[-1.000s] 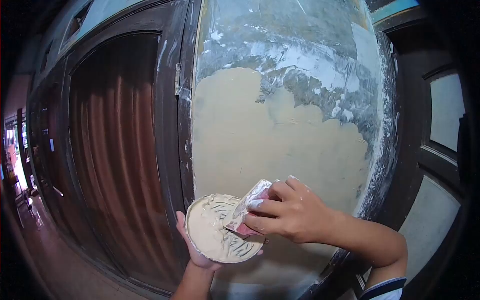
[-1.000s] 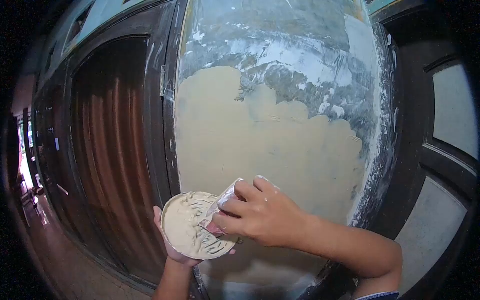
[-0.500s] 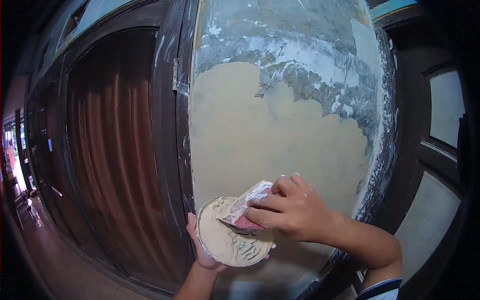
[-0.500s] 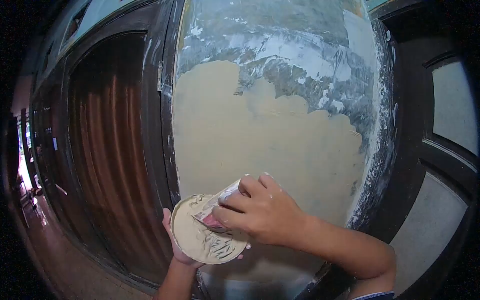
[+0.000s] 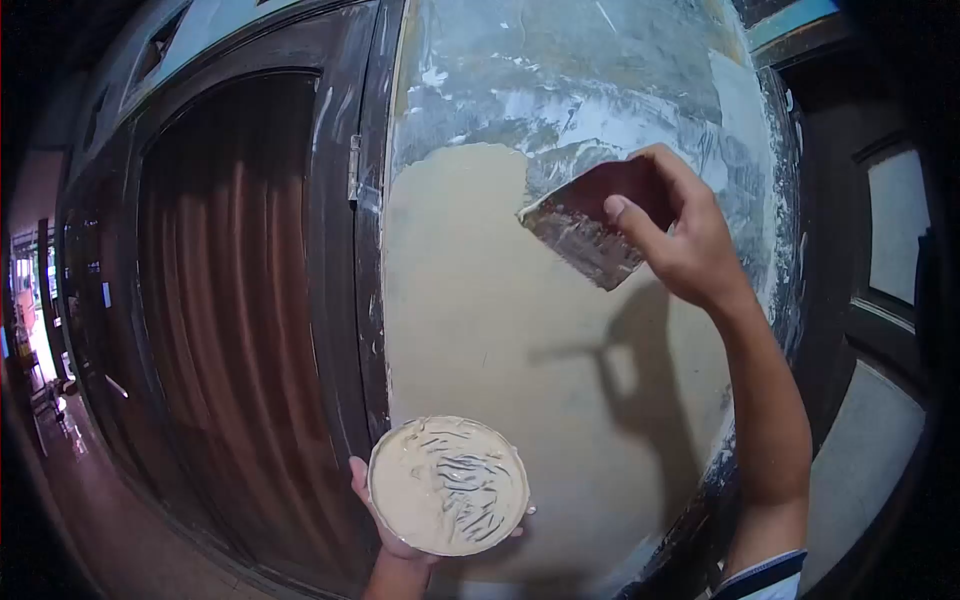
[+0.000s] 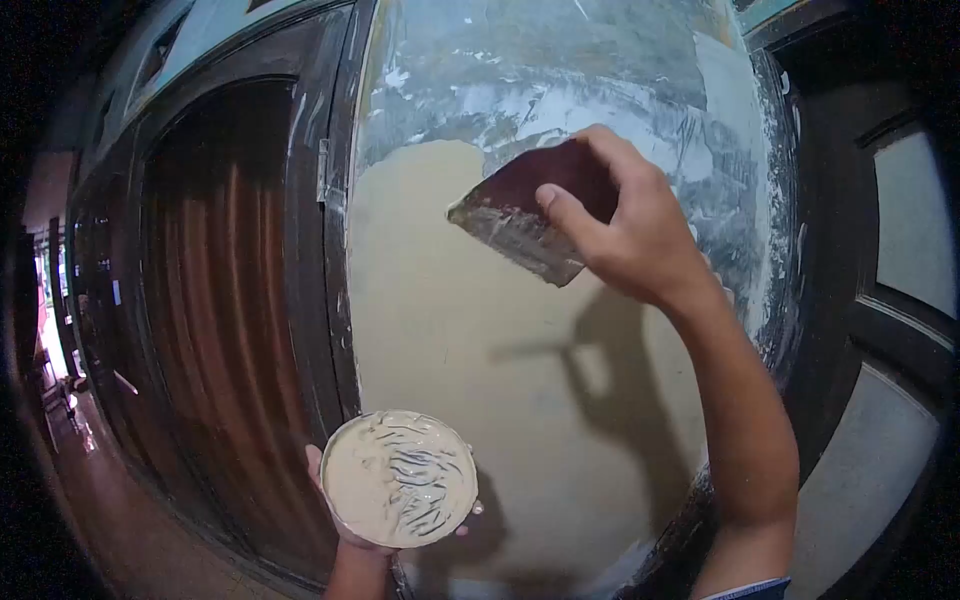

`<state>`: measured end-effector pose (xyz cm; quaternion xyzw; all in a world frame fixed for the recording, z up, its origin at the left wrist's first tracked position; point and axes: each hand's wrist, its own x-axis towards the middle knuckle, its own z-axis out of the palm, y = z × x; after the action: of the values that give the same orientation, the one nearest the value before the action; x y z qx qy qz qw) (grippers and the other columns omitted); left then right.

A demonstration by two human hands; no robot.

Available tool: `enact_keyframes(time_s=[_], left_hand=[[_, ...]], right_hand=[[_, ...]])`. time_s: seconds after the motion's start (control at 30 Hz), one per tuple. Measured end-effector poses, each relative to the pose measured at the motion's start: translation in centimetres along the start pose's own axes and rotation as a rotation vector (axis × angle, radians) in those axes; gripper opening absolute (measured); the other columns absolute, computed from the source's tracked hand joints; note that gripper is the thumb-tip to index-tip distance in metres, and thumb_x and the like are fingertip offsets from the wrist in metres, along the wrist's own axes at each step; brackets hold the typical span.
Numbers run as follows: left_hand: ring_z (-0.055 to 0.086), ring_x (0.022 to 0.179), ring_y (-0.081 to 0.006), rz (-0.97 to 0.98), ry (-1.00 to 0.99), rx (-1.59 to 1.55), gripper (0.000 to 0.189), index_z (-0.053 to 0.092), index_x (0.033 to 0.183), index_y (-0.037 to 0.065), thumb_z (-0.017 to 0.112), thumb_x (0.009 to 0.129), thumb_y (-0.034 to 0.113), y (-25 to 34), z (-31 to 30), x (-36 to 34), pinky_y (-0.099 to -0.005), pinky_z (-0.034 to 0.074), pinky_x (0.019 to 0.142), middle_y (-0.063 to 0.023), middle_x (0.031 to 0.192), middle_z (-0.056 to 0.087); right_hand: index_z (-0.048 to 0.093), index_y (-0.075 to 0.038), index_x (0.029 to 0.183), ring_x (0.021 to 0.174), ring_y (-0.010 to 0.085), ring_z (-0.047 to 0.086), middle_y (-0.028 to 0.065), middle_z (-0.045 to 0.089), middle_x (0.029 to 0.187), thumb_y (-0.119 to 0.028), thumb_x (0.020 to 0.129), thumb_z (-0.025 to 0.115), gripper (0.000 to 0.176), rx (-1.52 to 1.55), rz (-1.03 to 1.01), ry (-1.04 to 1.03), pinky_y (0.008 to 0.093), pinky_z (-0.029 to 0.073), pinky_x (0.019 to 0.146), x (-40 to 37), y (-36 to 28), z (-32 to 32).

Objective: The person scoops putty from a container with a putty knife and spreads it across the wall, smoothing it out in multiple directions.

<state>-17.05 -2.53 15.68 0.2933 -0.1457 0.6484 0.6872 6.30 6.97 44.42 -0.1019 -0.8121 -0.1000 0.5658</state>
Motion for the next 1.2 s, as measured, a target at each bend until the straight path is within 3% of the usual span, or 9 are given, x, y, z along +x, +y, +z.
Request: enact_keyframes(time_s=[0.13,0.37,0.57,0.7,0.8,1.0,1.1,1.13,1.2], left_hand=[[0.041,0.130,-0.0694,0.089,0.003,-0.131,0.114,0.035,0.160,0.013,0.044,0.079,0.094,0.4,0.1,0.2,-0.0911,0.037,0.087,-0.0344,0.161,0.028],[0.042,0.130,-0.0672,0.130,-0.001,0.090,0.113,0.036,0.160,0.013,0.045,0.080,0.093,1.3,0.0,0.0,-0.0914,0.037,0.087,-0.0338,0.159,0.032],[0.044,0.133,-0.0623,0.224,0.081,0.274,0.111,0.038,0.159,0.015,0.042,0.081,0.093,1.9,-0.3,-0.4,-0.0909,0.037,0.089,-0.0260,0.159,0.038],[0.045,0.133,-0.0600,0.228,0.089,0.304,0.110,0.040,0.158,0.015,0.041,0.081,0.094,1.8,-0.2,-0.5,-0.0906,0.037,0.090,-0.0232,0.159,0.040],[0.045,0.133,-0.0601,0.229,0.098,0.296,0.111,0.040,0.158,0.015,0.040,0.081,0.095,1.6,-0.1,-0.7,-0.0905,0.037,0.090,-0.0228,0.159,0.041],[0.045,0.133,-0.0601,0.230,0.073,0.296,0.109,0.040,0.158,0.017,0.038,0.081,0.095,1.4,-0.3,-0.7,-0.0903,0.038,0.089,-0.0220,0.159,0.041],[0.044,0.126,-0.0706,0.319,0.133,0.159,0.114,0.036,0.160,0.013,0.040,0.080,0.095,1.1,-0.6,-0.6,-0.0888,0.041,0.087,-0.0364,0.158,0.033],[0.048,0.130,-0.0599,0.292,0.164,0.327,0.109,0.041,0.157,0.017,0.037,0.081,0.095,1.2,-0.3,-0.7,-0.0894,0.040,0.087,-0.0209,0.158,0.042],[0.048,0.130,-0.0600,0.288,0.123,0.311,0.109,0.041,0.157,0.017,0.037,0.081,0.095,1.2,-0.2,-0.7,-0.0892,0.041,0.087,-0.0209,0.158,0.042]], right_hand=[[0.067,0.001,0.104,0.086,0.0317,0.064,0.0157,0.068,0.091,-0.044,0.082,0.083,0.053,-0.330,-0.045,0.032,0.0399,0.054,0.080,5.6,2.6,-1.2],[0.068,-0.006,0.111,0.108,0.0384,0.055,0.0237,0.066,0.101,-0.067,0.075,0.081,0.072,-0.613,-0.051,-0.149,0.0520,0.036,0.104,8.0,5.6,1.9],[0.068,-0.006,0.108,0.102,0.0375,0.056,0.0218,0.064,0.097,-0.066,0.074,0.082,0.070,-0.563,-0.074,-0.002,0.0545,0.036,0.100,9.7,6.9,1.0],[0.069,-0.006,0.107,0.103,0.0354,0.058,0.0200,0.066,0.101,-0.068,0.074,0.081,0.071,-0.652,-0.151,-0.160,0.0532,0.037,0.099,8.7,6.3,2.5],[0.069,-0.006,0.106,0.103,0.0348,0.059,0.0185,0.068,0.102,-0.068,0.076,0.079,0.070,-0.647,-0.128,0.126,0.0504,0.037,0.097,10.2,7.9,1.7],[0.069,-0.005,0.105,0.098,0.0339,0.060,0.0184,0.067,0.095,-0.066,0.074,0.081,0.069,-0.675,-0.205,-0.103,0.0498,0.038,0.096,7.8,6.4,3.0],[0.069,-0.005,0.105,0.097,0.0331,0.059,0.0181,0.067,0.095,-0.066,0.075,0.080,0.069,-0.658,-0.159,0.030,0.0503,0.038,0.095,9.4,8.6,1.6],[0.069,-0.005,0.106,0.097,0.0327,0.059,0.0177,0.067,0.096,-0.067,0.075,0.080,0.070,-0.636,-0.124,0.159,0.0506,0.037,0.094,9.9,8.9,1.2],[0.068,-0.006,0.102,0.094,0.0323,0.058,0.0166,0.065,0.093,-0.064,0.075,0.082,0.066,-0.596,-0.192,0.180,0.0464,0.038,0.093,9.1,8.9,1.6]])
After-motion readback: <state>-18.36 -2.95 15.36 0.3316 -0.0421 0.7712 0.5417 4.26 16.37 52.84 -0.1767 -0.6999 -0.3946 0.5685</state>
